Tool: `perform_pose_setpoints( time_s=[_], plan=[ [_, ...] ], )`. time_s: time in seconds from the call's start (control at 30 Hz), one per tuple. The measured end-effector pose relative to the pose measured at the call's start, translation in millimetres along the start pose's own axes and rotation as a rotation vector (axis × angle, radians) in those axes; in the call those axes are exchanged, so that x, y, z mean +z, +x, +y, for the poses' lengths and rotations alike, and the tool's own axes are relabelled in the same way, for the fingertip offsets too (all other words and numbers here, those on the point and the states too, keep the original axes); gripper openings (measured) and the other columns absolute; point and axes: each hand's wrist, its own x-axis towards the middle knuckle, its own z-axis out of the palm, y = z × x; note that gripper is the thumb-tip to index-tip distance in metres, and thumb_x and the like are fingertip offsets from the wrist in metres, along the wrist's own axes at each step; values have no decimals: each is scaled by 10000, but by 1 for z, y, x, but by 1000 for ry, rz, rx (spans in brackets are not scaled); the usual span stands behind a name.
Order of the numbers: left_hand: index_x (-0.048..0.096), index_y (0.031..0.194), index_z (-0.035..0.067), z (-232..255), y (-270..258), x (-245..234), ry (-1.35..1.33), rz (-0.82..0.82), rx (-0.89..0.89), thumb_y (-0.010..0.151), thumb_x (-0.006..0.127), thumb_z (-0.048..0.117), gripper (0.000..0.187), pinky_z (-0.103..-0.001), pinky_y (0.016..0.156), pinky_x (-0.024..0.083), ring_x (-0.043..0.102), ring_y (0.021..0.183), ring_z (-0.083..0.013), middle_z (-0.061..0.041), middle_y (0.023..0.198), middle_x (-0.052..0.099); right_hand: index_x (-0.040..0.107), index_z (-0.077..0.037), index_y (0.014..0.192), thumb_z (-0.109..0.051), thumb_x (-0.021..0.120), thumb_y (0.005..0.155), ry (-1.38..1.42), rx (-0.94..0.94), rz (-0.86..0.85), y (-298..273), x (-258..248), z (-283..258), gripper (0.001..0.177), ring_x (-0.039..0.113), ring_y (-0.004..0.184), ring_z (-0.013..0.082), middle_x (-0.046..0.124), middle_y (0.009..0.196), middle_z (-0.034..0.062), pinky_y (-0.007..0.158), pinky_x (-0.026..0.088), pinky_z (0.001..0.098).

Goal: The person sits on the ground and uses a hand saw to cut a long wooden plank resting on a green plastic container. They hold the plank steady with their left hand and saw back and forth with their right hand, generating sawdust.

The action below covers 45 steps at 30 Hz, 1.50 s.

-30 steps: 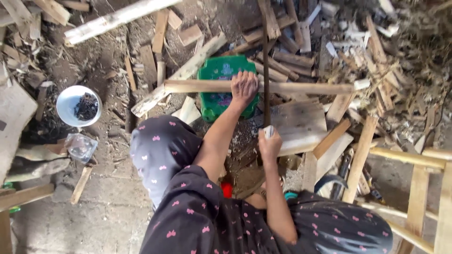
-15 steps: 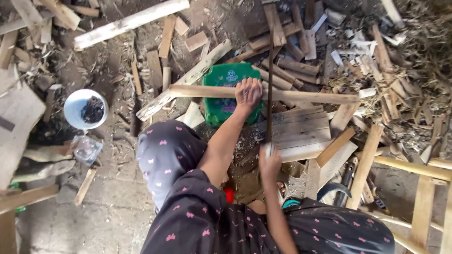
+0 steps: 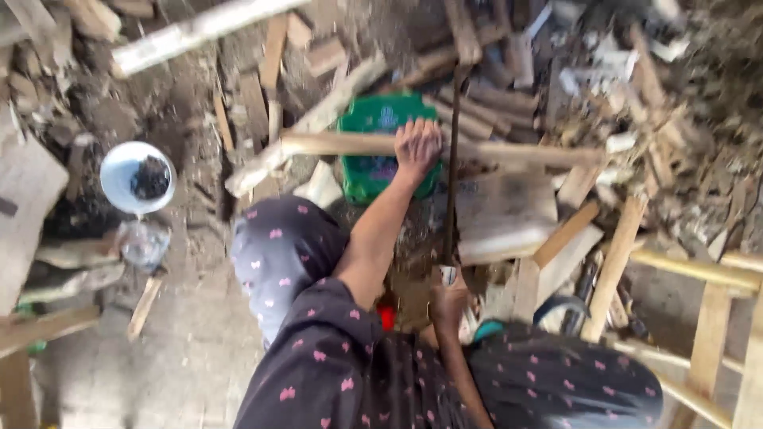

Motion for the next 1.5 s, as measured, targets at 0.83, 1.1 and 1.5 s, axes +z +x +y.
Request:
perform_pose_setpoints(
  time_s=[0.83,1.1,1.5],
  plan=[
    [519,547,187,-1,-5,2,17,-93,-26,821,499,235,279,-335,526,400,537,539,-202,-9,559,489,611,-30,1154,-486,659,781,-86,77,-7,-2,9,6,591,588,1036,395,633,1035,248,886,461,491],
    [488,535,183,0,-6,16,7,-7,-59,805,503,262,282,-335,510,384,519,527,-217,-20,551,467,575,138,1122,-272,668,842,-55,-275,68,97,44,-35,505,593,1002,435,607,1028,320,869,466,511],
    [488,545,172,-5,-14,29,-5,3,-42,846,470,280,320,-344,521,392,534,548,-219,-22,564,466,634,-23,1002,-330,709,790,-66,-213,91,112,56,-11,381,625,923,396,649,917,220,760,499,474]
  ],
)
